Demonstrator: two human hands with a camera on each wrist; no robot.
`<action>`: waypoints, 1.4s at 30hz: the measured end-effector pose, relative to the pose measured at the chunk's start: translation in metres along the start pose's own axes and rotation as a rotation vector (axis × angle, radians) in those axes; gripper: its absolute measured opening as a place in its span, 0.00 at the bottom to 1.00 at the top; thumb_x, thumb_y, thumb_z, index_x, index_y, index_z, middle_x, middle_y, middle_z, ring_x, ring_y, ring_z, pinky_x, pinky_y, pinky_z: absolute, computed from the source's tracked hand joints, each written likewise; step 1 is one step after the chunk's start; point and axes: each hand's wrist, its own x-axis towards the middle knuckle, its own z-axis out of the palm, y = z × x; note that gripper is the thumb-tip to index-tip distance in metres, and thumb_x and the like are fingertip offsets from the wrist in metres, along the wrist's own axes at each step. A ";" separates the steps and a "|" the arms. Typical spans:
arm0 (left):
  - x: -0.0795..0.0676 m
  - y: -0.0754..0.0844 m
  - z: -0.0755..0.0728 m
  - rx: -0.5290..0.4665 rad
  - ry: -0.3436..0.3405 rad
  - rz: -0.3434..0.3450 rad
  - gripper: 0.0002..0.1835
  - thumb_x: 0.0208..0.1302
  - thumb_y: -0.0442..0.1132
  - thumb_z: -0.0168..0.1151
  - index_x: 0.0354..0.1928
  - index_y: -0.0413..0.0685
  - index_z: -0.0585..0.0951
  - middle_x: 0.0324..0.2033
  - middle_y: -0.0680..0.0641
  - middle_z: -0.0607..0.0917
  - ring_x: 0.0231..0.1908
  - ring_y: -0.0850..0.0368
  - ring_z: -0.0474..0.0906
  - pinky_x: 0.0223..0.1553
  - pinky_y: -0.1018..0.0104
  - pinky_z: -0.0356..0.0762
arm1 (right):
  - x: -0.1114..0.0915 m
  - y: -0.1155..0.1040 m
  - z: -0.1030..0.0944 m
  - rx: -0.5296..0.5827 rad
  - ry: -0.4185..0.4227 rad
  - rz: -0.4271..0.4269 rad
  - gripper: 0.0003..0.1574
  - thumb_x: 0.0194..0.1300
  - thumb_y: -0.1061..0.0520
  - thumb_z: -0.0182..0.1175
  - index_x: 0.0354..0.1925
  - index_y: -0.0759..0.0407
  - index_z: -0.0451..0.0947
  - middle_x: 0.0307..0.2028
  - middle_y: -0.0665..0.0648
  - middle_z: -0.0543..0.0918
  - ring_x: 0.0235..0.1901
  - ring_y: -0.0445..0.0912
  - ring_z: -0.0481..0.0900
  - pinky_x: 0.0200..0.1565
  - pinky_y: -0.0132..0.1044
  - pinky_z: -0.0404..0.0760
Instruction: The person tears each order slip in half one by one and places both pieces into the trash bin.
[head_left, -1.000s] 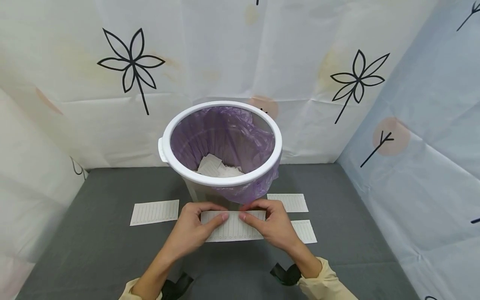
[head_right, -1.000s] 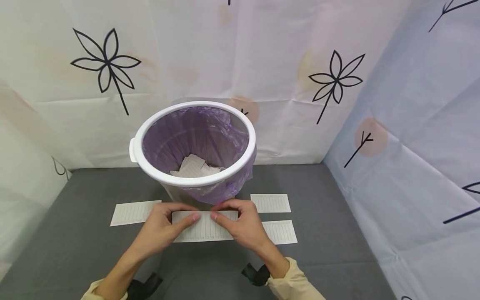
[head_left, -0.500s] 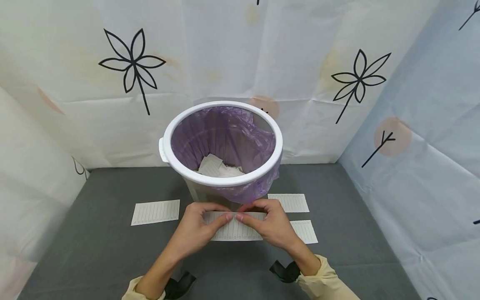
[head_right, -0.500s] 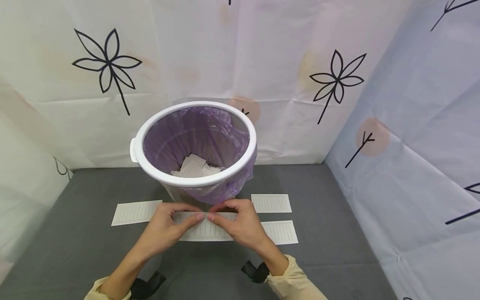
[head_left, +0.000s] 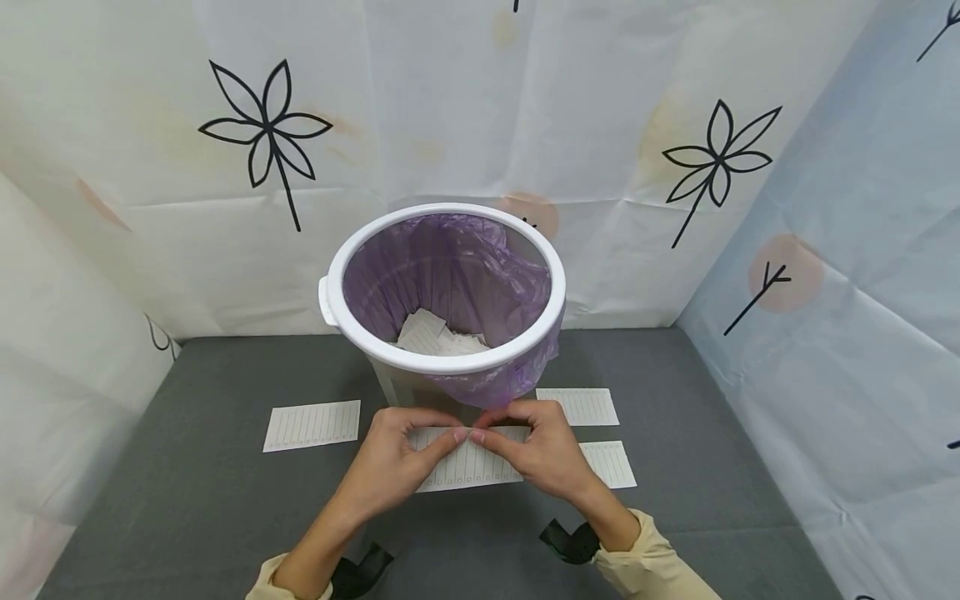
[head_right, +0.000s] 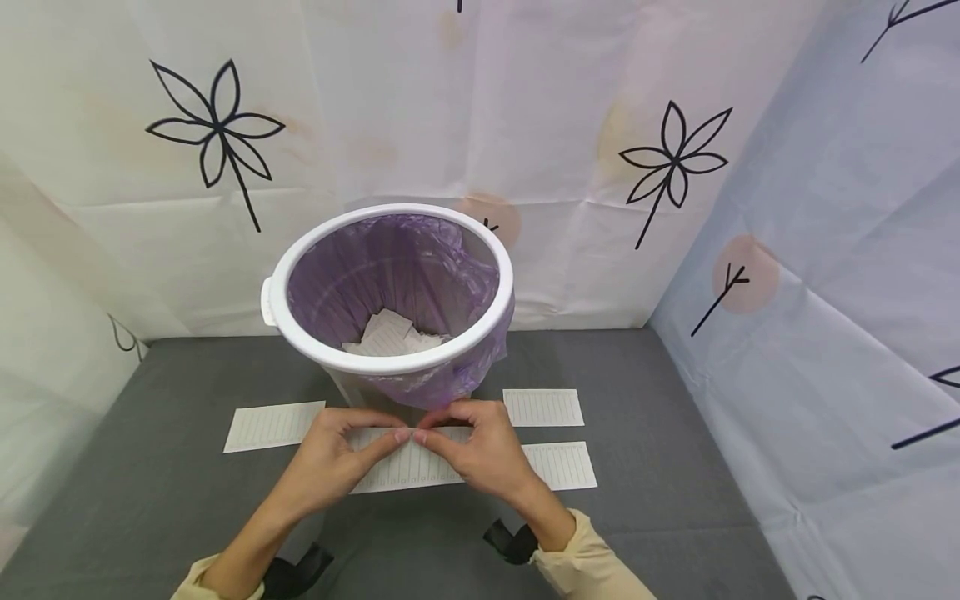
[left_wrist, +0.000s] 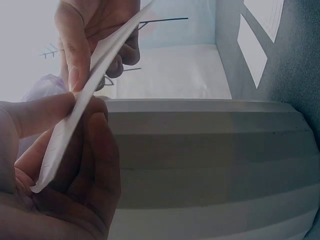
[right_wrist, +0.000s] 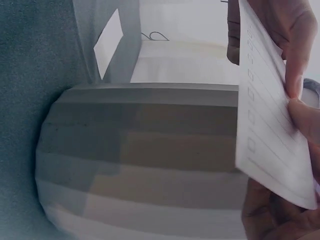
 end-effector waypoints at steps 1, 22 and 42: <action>0.000 0.000 0.000 -0.010 -0.001 -0.005 0.02 0.63 0.38 0.72 0.36 0.51 0.91 0.34 0.61 0.89 0.40 0.62 0.85 0.45 0.62 0.82 | 0.000 0.000 0.001 -0.002 0.008 -0.024 0.03 0.61 0.64 0.73 0.35 0.59 0.89 0.33 0.52 0.89 0.35 0.44 0.85 0.39 0.39 0.82; -0.001 0.004 -0.007 -0.191 -0.058 -0.111 0.06 0.65 0.38 0.71 0.37 0.43 0.91 0.33 0.49 0.90 0.28 0.57 0.85 0.29 0.63 0.83 | -0.009 -0.004 0.008 0.039 0.132 -0.260 0.08 0.56 0.72 0.72 0.34 0.62 0.88 0.29 0.55 0.87 0.29 0.45 0.84 0.32 0.33 0.81; -0.003 0.001 -0.007 -0.223 0.045 0.014 0.03 0.61 0.32 0.73 0.36 0.42 0.91 0.30 0.50 0.90 0.22 0.60 0.83 0.24 0.65 0.81 | -0.016 -0.009 -0.001 0.135 0.247 -0.205 0.07 0.58 0.73 0.70 0.35 0.66 0.87 0.30 0.63 0.87 0.31 0.44 0.84 0.35 0.31 0.83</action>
